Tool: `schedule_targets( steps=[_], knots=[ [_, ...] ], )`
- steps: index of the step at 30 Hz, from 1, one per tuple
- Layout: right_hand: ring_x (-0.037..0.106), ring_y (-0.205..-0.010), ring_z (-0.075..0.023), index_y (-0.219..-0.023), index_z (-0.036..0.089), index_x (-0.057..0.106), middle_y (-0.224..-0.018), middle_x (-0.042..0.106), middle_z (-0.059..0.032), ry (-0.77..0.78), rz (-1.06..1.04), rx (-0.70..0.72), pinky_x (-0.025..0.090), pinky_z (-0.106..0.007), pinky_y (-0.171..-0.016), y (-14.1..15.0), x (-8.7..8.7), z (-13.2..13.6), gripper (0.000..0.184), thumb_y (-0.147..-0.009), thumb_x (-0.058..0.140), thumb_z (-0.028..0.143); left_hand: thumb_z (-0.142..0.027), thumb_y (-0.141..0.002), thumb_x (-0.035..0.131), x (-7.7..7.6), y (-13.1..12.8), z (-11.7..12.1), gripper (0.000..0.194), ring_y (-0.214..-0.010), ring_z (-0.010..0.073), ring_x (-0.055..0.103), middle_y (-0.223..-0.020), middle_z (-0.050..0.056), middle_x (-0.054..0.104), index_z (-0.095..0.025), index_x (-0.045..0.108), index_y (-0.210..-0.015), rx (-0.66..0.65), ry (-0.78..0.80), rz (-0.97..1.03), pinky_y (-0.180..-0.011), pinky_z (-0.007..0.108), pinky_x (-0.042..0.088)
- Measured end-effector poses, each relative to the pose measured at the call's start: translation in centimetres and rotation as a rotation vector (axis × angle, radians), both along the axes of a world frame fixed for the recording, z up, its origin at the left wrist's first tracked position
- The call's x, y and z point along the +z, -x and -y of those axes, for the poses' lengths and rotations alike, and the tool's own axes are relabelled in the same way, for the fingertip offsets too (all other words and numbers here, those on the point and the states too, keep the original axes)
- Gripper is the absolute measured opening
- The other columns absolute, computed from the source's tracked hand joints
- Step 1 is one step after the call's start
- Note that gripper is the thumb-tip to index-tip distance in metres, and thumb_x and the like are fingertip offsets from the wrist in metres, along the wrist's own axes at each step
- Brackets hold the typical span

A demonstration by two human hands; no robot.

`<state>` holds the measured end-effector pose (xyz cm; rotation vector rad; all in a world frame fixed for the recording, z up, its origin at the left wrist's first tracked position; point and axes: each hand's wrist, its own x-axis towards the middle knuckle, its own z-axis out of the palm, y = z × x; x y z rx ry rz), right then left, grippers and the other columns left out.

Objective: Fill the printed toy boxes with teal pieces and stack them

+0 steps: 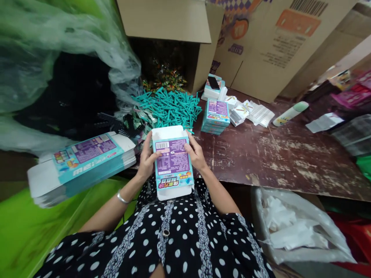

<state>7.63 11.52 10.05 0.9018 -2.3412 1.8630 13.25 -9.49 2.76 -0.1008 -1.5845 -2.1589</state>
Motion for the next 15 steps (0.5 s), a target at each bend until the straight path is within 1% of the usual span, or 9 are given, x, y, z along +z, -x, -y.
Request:
schedule_targets(
  steps=[1, 2, 4, 6, 8, 9, 11, 13, 15],
  knots=[
    [0.063, -0.142, -0.0308, -0.157, 0.023, 0.058, -0.152, 0.069, -0.0112, 0.0, 0.031, -0.01, 0.052, -0.043, -0.121, 0.3, -1.0, 0.0, 0.073, -0.098, 0.065, 0.067, -0.055, -0.085, 0.081, -0.6, 0.6, 0.0, 0.084, -0.141, 0.0337, 0.064, -0.159, 0.013, 0.063, -0.028, 0.052, -0.159, 0.005, 0.036, -0.009, -0.11, 0.04, 0.057],
    [0.067, -0.132, -0.0298, -0.15, 0.023, 0.062, -0.142, 0.073, -0.0107, -0.01, 0.063, -0.022, 0.056, -0.041, -0.112, 0.7, -1.9, -0.2, 0.07, -0.096, 0.067, 0.067, -0.056, -0.085, 0.078, -1.1, 1.1, 0.0, 0.075, -0.139, 0.0336, 0.064, -0.154, 0.013, 0.067, -0.025, 0.06, -0.151, 0.015, 0.069, 0.008, -0.11, 0.04, 0.056],
    [0.071, -0.105, -0.0258, -0.128, 0.021, 0.069, -0.116, 0.078, -0.007, -0.056, 0.12, -0.076, 0.058, -0.035, -0.093, 1.2, -3.5, -0.5, 0.058, -0.092, 0.069, 0.067, -0.061, -0.089, 0.069, -2.0, 2.0, -0.1, 0.056, -0.119, 0.0307, 0.069, -0.126, 0.012, 0.076, -0.02, 0.072, -0.127, 0.007, 0.125, 0.098, -0.101, 0.039, 0.056],
    [0.065, -0.088, -0.0221, -0.101, 0.021, 0.068, -0.092, 0.073, -0.0029, -0.106, 0.134, -0.164, 0.054, -0.032, -0.082, 1.5, -4.6, -1.0, 0.046, -0.091, 0.067, 0.066, -0.069, -0.095, 0.062, -2.6, 2.6, -0.5, 0.052, -0.092, 0.0255, 0.066, -0.096, 0.007, 0.074, -0.019, 0.073, -0.1, -0.016, 0.146, 0.168, -0.086, 0.037, 0.054],
    [0.063, -0.088, -0.0216, -0.085, 0.022, 0.063, -0.088, 0.07, -0.0028, -0.125, 0.099, -0.226, 0.052, -0.032, -0.084, 1.5, -5.4, -1.3, 0.041, -0.091, 0.065, 0.063, -0.075, -0.095, 0.06, -3.1, 2.6, -1.1, 0.057, -0.08, 0.0221, 0.058, -0.081, 0.004, 0.064, -0.02, 0.065, -0.08, -0.028, 0.143, 0.166, -0.079, 0.036, 0.05],
    [0.063, -0.091, -0.022, -0.082, 0.022, 0.061, -0.091, 0.071, -0.0038, -0.118, 0.072, -0.242, 0.052, -0.032, -0.087, 1.3, -5.6, -1.4, 0.04, -0.091, 0.065, 0.06, -0.077, -0.094, 0.062, -3.4, 2.5, -1.4, 0.058, -0.079, 0.0212, 0.056, -0.079, 0.003, 0.06, -0.021, 0.061, -0.077, -0.021, 0.138, 0.153, -0.078, 0.035, 0.049],
    [0.063, -0.092, -0.0215, -0.085, 0.023, 0.06, -0.096, 0.07, -0.0044, -0.073, 0.026, -0.284, 0.052, -0.032, -0.088, 0.7, -5.9, -1.4, 0.035, -0.091, 0.068, 0.057, -0.075, -0.092, 0.069, -3.7, 2.0, -1.9, 0.055, -0.08, 0.0202, 0.055, -0.081, 0.002, 0.058, -0.023, 0.057, -0.081, 0.021, 0.119, 0.135, -0.078, 0.034, 0.048],
    [0.061, -0.086, -0.0196, -0.094, 0.024, 0.059, -0.093, 0.067, -0.002, -0.011, 0.025, -0.333, 0.051, -0.03, -0.083, 0.1, -6.1, -1.3, 0.034, -0.089, 0.073, 0.054, -0.071, -0.089, 0.076, -3.9, 1.4, -2.1, 0.051, -0.082, 0.0196, 0.057, -0.087, 0.001, 0.06, -0.024, 0.055, -0.092, 0.07, 0.065, 0.125, -0.078, 0.033, 0.048],
    [0.061, -0.083, -0.0185, -0.097, 0.026, 0.057, -0.088, 0.063, 0.0005, 0.033, 0.056, -0.322, 0.051, -0.029, -0.082, -0.4, -6.2, -1.2, 0.038, -0.086, 0.079, 0.054, -0.069, -0.088, 0.08, -3.7, 0.7, -1.7, 0.052, -0.084, 0.0196, 0.061, -0.09, 0.002, 0.063, -0.025, 0.053, -0.096, 0.066, 0.015, 0.118, -0.077, 0.032, 0.048]
  ],
)
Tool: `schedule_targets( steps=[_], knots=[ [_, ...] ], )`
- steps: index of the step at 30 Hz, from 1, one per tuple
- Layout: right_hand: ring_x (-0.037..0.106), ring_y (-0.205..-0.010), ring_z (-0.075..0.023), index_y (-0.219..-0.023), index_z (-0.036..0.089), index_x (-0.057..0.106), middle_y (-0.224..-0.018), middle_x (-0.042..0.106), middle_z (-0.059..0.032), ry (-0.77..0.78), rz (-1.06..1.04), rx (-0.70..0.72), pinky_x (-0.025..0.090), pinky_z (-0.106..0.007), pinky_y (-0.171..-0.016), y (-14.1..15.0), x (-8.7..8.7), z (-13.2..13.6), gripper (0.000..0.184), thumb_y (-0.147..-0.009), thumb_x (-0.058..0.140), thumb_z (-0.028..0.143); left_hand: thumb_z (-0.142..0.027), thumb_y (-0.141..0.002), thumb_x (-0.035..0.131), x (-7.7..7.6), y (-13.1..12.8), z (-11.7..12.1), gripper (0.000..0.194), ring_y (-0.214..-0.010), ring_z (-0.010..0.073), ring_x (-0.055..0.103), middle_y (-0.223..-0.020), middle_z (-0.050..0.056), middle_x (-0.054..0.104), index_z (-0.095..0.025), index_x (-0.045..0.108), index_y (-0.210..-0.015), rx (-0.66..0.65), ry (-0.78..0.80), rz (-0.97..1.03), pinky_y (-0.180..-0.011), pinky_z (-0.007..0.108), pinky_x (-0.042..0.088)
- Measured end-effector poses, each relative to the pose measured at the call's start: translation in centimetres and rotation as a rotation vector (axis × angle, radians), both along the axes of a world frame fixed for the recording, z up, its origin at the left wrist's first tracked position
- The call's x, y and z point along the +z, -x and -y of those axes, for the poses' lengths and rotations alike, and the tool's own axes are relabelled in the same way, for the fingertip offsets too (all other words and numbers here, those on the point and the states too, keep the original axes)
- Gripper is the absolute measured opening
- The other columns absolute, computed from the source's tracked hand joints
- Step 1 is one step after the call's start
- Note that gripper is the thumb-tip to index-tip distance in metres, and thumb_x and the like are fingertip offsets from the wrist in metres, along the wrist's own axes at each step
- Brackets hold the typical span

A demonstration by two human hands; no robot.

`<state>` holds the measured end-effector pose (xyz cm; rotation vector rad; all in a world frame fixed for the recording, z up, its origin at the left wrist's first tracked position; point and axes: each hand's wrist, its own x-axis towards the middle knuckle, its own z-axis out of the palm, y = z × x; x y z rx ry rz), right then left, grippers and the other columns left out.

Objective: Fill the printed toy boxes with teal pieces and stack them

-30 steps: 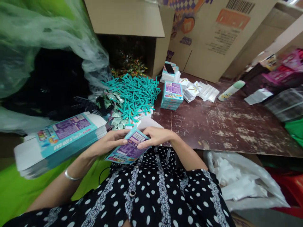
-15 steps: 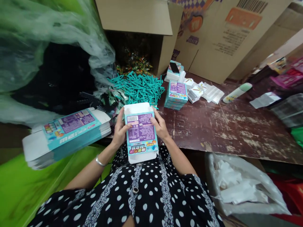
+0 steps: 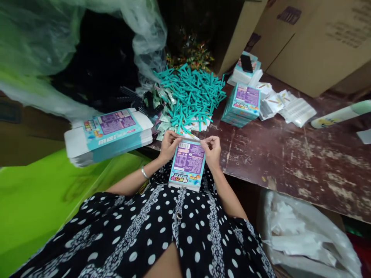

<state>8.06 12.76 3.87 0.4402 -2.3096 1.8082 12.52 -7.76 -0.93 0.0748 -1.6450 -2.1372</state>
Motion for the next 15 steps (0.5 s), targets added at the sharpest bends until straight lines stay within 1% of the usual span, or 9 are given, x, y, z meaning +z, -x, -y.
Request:
schedule_targets(
  steps=[3, 5, 7, 8, 9, 10, 12, 13, 15],
  knots=[
    [0.06, -0.081, -0.0172, -0.08, 0.025, 0.053, -0.081, 0.061, 0.0013, 0.035, 0.099, 0.167, 0.053, -0.03, -0.083, -0.1, 0.6, -0.2, 0.044, -0.083, 0.085, 0.055, -0.067, -0.088, 0.081, 1.2, -0.5, 1.3, 0.051, -0.079, 0.0188, 0.062, -0.082, 0.002, 0.065, -0.023, 0.056, -0.087, -0.14, 0.014, 0.038, -0.077, 0.032, 0.049],
    [0.059, -0.076, -0.0157, -0.073, 0.023, 0.055, -0.078, 0.063, 0.0013, 0.009, 0.191, 0.28, 0.053, -0.029, -0.079, 0.2, 1.8, -0.6, 0.046, -0.08, 0.089, 0.053, -0.06, -0.084, 0.087, 2.3, -0.6, 2.3, 0.047, -0.078, 0.018, 0.063, -0.081, 0.003, 0.068, -0.021, 0.062, -0.082, -0.275, 0.044, 0.063, -0.078, 0.033, 0.05],
    [0.067, -0.083, -0.017, -0.083, 0.021, 0.071, -0.089, 0.075, -0.0014, -0.084, 0.266, 0.385, 0.057, -0.031, -0.084, 0.6, 3.6, -0.9, 0.036, -0.077, 0.094, 0.048, -0.049, -0.076, 0.095, 3.6, -0.6, 3.2, 0.038, -0.084, 0.0199, 0.068, -0.09, 0.006, 0.076, -0.02, 0.073, -0.087, -0.41, 0.05, 0.076, -0.08, 0.034, 0.054],
    [0.072, -0.09, -0.0192, -0.094, 0.021, 0.08, -0.1, 0.08, -0.0036, -0.154, 0.288, 0.438, 0.059, -0.034, -0.089, 0.8, 4.5, -1.1, 0.034, -0.077, 0.095, 0.047, -0.044, -0.074, 0.097, 4.1, -0.7, 3.4, 0.035, -0.088, 0.0217, 0.071, -0.097, 0.008, 0.08, -0.02, 0.078, -0.092, -0.459, 0.051, 0.084, -0.08, 0.035, 0.056],
    [0.075, -0.099, -0.022, -0.106, 0.022, 0.085, -0.11, 0.083, -0.0055, -0.224, 0.299, 0.487, 0.06, -0.037, -0.096, 1.0, 5.4, -1.2, 0.038, -0.078, 0.095, 0.046, -0.041, -0.073, 0.097, 4.6, -0.8, 3.5, 0.035, -0.092, 0.0232, 0.073, -0.103, 0.01, 0.082, -0.02, 0.083, -0.098, -0.488, 0.055, 0.1, -0.079, 0.036, 0.058],
    [0.077, -0.106, -0.0243, -0.113, 0.024, 0.087, -0.118, 0.085, -0.0065, -0.283, 0.306, 0.524, 0.06, -0.04, -0.101, 1.2, 6.2, -1.2, 0.04, -0.08, 0.093, 0.047, -0.04, -0.075, 0.095, 5.0, -0.9, 3.5, 0.035, -0.093, 0.0242, 0.075, -0.107, 0.011, 0.083, -0.021, 0.086, -0.103, -0.498, 0.061, 0.124, -0.077, 0.037, 0.058],
    [0.079, -0.108, -0.0263, -0.114, 0.026, 0.091, -0.12, 0.086, -0.0067, -0.351, 0.304, 0.549, 0.061, -0.042, -0.102, 1.6, 7.3, -1.2, 0.037, -0.087, 0.088, 0.05, -0.043, -0.082, 0.09, 5.5, -1.2, 3.3, 0.032, -0.088, 0.0239, 0.075, -0.106, 0.011, 0.085, -0.022, 0.089, -0.107, -0.463, 0.072, 0.168, -0.07, 0.036, 0.058],
    [0.08, -0.106, -0.0264, -0.112, 0.027, 0.092, -0.117, 0.087, -0.0065, -0.36, 0.296, 0.542, 0.062, -0.042, -0.1, 1.7, 7.5, -1.1, 0.035, -0.089, 0.085, 0.052, -0.044, -0.085, 0.088, 5.6, -1.2, 3.1, 0.03, -0.085, 0.0234, 0.075, -0.103, 0.011, 0.085, -0.023, 0.09, -0.106, -0.433, 0.078, 0.175, -0.068, 0.036, 0.058],
    [0.081, -0.103, -0.0267, -0.11, 0.027, 0.092, -0.114, 0.087, -0.006, -0.357, 0.287, 0.53, 0.063, -0.041, -0.097, 1.9, 7.6, -1.0, 0.036, -0.092, 0.083, 0.056, -0.044, -0.088, 0.086, 5.7, -1.2, 2.7, 0.026, -0.086, 0.0233, 0.077, -0.101, 0.01, 0.086, -0.023, 0.091, -0.103, -0.368, 0.091, 0.151, -0.072, 0.036, 0.06]
  ],
)
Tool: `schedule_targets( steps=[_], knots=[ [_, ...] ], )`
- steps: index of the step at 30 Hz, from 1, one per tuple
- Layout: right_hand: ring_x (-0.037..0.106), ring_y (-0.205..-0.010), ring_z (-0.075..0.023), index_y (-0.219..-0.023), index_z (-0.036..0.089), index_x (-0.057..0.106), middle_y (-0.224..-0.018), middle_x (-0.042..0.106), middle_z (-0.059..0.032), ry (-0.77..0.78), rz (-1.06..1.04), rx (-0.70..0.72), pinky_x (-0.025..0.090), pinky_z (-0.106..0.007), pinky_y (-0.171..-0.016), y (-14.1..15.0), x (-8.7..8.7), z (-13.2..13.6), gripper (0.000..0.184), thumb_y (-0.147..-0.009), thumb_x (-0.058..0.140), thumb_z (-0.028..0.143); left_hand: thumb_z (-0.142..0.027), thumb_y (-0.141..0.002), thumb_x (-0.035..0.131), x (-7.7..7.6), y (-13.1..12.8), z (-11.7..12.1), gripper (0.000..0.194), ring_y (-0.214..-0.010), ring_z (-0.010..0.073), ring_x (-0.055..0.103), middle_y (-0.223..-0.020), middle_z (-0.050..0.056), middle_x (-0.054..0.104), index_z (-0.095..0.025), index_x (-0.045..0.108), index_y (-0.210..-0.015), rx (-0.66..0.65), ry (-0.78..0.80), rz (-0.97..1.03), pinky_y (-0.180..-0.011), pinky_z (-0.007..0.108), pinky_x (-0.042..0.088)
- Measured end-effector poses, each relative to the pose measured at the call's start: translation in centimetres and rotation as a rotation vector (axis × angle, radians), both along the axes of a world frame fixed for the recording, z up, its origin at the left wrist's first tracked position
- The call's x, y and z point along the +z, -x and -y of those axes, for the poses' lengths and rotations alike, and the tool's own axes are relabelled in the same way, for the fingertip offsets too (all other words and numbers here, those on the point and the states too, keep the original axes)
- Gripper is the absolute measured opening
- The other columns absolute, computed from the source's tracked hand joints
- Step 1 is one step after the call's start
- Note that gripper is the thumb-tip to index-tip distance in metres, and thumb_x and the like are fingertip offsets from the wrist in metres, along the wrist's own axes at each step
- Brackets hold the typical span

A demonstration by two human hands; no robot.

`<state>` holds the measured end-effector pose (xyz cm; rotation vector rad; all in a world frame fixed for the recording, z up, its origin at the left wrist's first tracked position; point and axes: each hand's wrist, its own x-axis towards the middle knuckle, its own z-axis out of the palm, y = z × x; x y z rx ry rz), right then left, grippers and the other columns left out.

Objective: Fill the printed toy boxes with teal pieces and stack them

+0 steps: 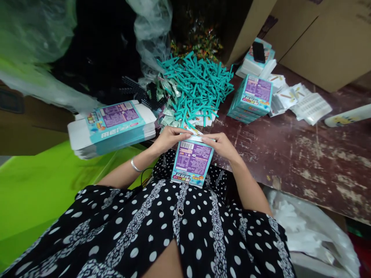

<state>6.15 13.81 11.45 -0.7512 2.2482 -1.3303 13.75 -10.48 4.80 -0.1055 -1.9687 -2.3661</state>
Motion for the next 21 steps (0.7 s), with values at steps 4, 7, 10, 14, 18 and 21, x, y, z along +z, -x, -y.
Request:
schedule_targets(
  steps=[4, 7, 10, 14, 18, 21],
  knots=[
    [0.081, -0.104, -0.0286, -0.118, 0.026, 0.091, -0.118, 0.087, -0.0057, -0.02, -0.039, 0.0, 0.064, -0.042, -0.096, -0.4, -1.1, -0.3, 0.049, -0.096, 0.076, 0.067, -0.047, -0.091, 0.084, -0.5, 0.0, 0.1, 0.025, -0.094, 0.0243, 0.08, -0.104, 0.009, 0.088, -0.024, 0.091, -0.098, 0.032, 0.024, -0.06, -0.085, 0.038, 0.064],
    [0.079, -0.117, -0.0286, -0.131, 0.028, 0.087, -0.13, 0.083, -0.0067, -0.027, -0.153, 0.053, 0.061, -0.044, -0.106, -1.3, -2.2, -1.1, 0.053, -0.107, 0.062, 0.068, -0.051, -0.094, 0.081, -1.3, -0.4, 1.2, 0.03, -0.113, 0.0265, 0.08, -0.119, 0.008, 0.087, -0.028, 0.09, -0.111, -0.08, 0.068, -0.13, -0.101, 0.041, 0.064],
    [0.075, -0.13, -0.0283, -0.138, 0.03, 0.083, -0.139, 0.079, -0.0084, 0.002, -0.296, 0.091, 0.057, -0.046, -0.116, -2.3, -3.4, -1.5, 0.052, -0.112, 0.054, 0.065, -0.044, -0.089, 0.088, -2.3, -1.1, 2.2, 0.039, -0.139, 0.0293, 0.071, -0.143, 0.006, 0.079, -0.034, 0.086, -0.127, -0.182, 0.124, -0.234, -0.124, 0.048, 0.054],
    [0.073, -0.132, -0.0299, -0.137, 0.029, 0.082, -0.139, 0.078, -0.0102, -0.013, -0.373, 0.099, 0.056, -0.05, -0.119, -2.7, -4.3, -1.3, 0.052, -0.114, 0.05, 0.062, -0.045, -0.09, 0.087, -2.9, -1.9, 2.9, 0.036, -0.14, 0.0312, 0.071, -0.143, 0.007, 0.079, -0.034, 0.087, -0.125, -0.24, 0.144, -0.231, -0.125, 0.054, 0.055],
    [0.064, -0.146, -0.035, -0.174, 0.035, 0.045, -0.166, 0.059, -0.0123, 0.037, -0.217, 0.041, 0.053, -0.057, -0.122, -2.3, -4.6, -1.7, 0.087, -0.099, 0.074, 0.068, -0.05, -0.09, 0.088, -2.7, -2.0, 3.9, 0.037, -0.122, 0.0289, 0.078, -0.137, 0.009, 0.081, -0.029, 0.088, -0.12, -0.014, 0.133, -0.191, -0.106, 0.047, 0.067],
    [0.064, -0.145, -0.0375, -0.181, 0.033, 0.025, -0.172, 0.053, -0.0157, 0.106, 0.05, 0.036, 0.058, -0.054, -0.117, -2.0, -4.9, -2.7, 0.13, -0.077, 0.097, 0.064, -0.054, -0.088, 0.09, -2.9, -1.7, 5.2, 0.047, -0.099, 0.0229, 0.079, -0.127, 0.01, 0.083, -0.024, 0.084, -0.124, 0.341, 0.015, -0.188, -0.084, 0.036, 0.069]
  ],
)
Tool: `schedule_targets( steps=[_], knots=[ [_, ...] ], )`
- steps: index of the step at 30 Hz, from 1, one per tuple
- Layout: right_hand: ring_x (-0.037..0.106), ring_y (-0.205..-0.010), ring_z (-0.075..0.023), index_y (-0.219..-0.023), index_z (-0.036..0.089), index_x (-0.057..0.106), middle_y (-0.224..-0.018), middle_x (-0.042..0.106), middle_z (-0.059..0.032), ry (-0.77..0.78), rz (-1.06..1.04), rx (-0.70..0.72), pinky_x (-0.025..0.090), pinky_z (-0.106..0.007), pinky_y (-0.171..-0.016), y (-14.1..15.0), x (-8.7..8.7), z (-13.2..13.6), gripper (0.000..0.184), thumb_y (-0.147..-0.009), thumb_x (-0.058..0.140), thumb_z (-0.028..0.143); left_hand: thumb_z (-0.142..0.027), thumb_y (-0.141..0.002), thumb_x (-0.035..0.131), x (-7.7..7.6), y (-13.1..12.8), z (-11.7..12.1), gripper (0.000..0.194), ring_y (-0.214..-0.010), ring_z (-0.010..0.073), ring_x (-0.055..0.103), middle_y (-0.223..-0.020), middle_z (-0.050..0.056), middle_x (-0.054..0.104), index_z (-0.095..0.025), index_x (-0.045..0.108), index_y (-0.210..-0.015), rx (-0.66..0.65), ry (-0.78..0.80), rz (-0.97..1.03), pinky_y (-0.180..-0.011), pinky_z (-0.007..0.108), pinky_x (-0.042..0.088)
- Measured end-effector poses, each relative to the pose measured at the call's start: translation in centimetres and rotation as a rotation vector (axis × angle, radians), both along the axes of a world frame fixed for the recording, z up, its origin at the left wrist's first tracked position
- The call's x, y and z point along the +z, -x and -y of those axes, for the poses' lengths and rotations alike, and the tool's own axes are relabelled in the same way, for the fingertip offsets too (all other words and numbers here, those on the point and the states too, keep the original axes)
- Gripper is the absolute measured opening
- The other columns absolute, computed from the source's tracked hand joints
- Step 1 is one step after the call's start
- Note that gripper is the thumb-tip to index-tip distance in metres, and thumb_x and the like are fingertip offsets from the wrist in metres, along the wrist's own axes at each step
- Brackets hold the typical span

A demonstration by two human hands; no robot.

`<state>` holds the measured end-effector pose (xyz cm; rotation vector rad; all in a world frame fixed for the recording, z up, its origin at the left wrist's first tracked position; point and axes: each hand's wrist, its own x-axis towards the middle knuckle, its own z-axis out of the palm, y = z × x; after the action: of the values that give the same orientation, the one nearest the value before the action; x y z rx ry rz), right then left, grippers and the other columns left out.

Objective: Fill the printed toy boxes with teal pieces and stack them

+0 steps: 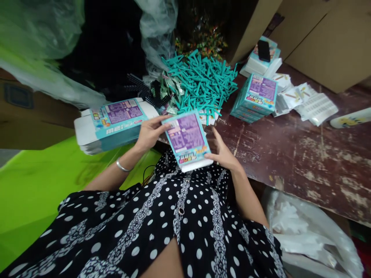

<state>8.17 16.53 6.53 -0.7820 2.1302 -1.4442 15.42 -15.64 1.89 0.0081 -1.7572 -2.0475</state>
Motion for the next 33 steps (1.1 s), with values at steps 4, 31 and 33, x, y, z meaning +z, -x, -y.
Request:
schedule_targets(
  steps=[4, 31, 33],
  knots=[
    [0.07, -0.135, -0.0348, -0.15, 0.027, 0.064, -0.154, 0.07, -0.0119, 0.155, 0.106, -0.216, 0.061, -0.046, -0.112, 0.1, -0.8, -1.2, 0.092, -0.071, 0.099, 0.057, -0.062, -0.089, 0.088, -1.2, -0.4, 1.5, 0.058, -0.097, 0.0219, 0.077, -0.123, 0.011, 0.08, -0.022, 0.075, -0.128, 0.133, -0.066, -0.02, -0.08, 0.034, 0.066],
    [0.064, -0.132, -0.0373, -0.123, 0.022, 0.073, -0.138, 0.073, -0.0152, -0.603, -0.824, 0.138, 0.055, -0.053, -0.113, 2.6, -3.6, 9.2, 0.034, -0.095, 0.085, 0.037, -0.074, -0.087, 0.08, -3.3, -4.1, 8.2, 0.063, -0.098, 0.0312, 0.079, -0.115, 0.011, 0.085, -0.022, 0.08, -0.121, -0.906, 0.569, 0.528, -0.084, 0.037, 0.06],
    [0.062, -0.135, -0.0408, -0.129, 0.019, 0.07, -0.142, 0.07, -0.0192, -0.694, -0.825, 0.126, 0.056, -0.055, -0.111, 2.0, -3.9, 9.4, 0.047, -0.092, 0.09, 0.039, -0.07, -0.082, 0.087, -3.3, -4.4, 8.6, 0.056, -0.089, 0.0303, 0.08, -0.104, 0.009, 0.086, -0.024, 0.083, -0.113, -0.898, 0.466, 0.502, -0.079, 0.036, 0.061]
  ],
)
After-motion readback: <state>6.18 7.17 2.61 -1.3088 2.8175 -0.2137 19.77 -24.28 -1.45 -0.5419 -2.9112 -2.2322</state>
